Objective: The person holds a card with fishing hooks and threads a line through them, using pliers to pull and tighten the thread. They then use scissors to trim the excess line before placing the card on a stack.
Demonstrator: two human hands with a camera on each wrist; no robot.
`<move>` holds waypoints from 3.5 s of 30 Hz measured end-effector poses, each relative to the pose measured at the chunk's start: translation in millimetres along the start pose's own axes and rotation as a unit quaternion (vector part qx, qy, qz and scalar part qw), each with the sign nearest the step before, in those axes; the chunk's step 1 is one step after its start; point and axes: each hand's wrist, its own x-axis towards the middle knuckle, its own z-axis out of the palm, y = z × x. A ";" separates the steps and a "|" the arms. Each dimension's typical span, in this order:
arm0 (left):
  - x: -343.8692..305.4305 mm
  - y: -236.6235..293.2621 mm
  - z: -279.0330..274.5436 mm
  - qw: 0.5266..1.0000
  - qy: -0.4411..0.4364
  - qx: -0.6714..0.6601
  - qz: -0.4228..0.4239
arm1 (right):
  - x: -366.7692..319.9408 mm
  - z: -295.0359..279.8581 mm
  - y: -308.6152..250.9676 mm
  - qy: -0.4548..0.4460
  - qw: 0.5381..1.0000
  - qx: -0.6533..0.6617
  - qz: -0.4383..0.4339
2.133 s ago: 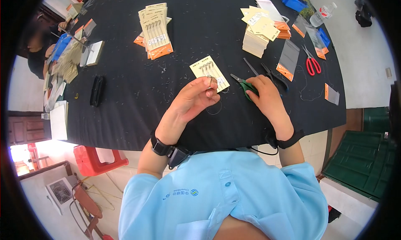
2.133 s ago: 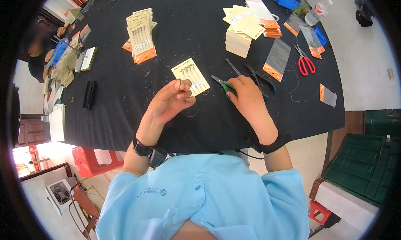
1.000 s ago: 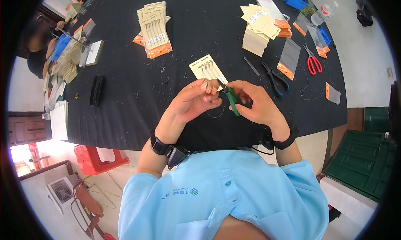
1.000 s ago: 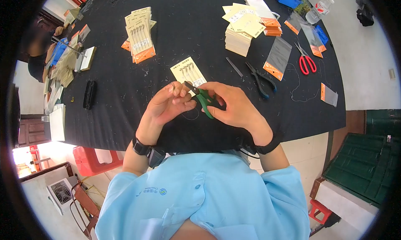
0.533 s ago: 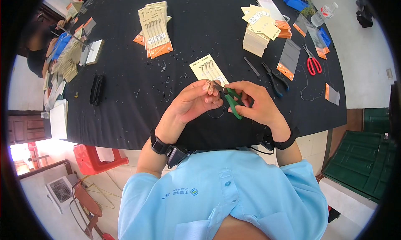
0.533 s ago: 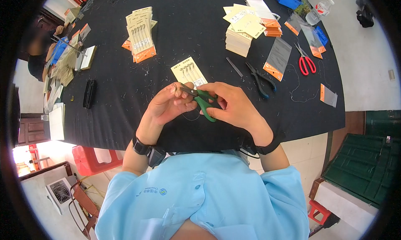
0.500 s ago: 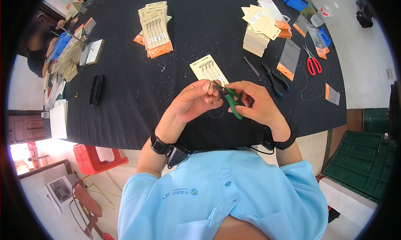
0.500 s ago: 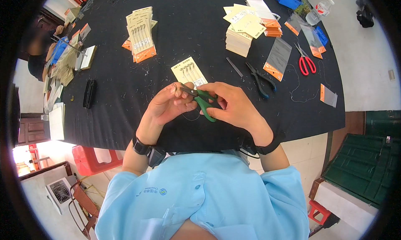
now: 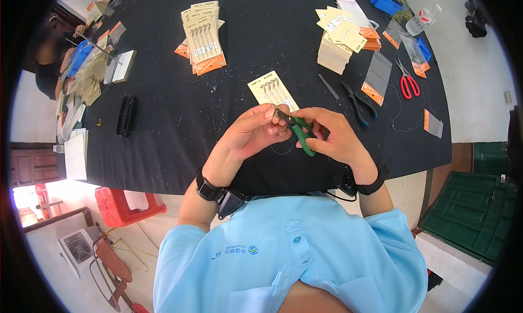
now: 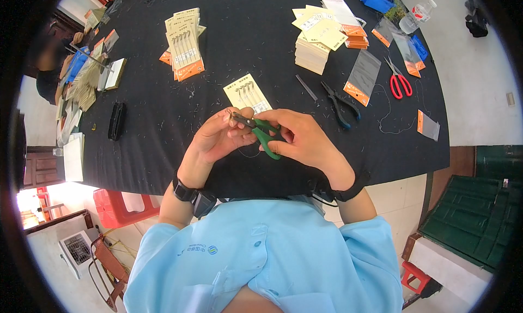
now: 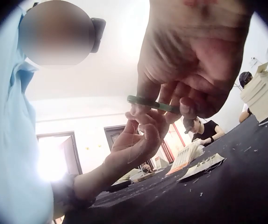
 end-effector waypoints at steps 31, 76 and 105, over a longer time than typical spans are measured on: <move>0.2 -1.1 -3.4 1.000 -0.004 0.002 -0.004 | -0.7 4.1 -1.2 0.003 1.000 0.015 0.020; -0.3 -2.7 2.3 0.990 0.086 0.098 0.044 | -16.6 15.6 0.7 0.063 0.997 -0.030 0.034; 0.4 -3.8 2.6 0.989 0.087 0.112 0.036 | -16.1 19.1 4.8 0.049 0.998 -0.008 0.037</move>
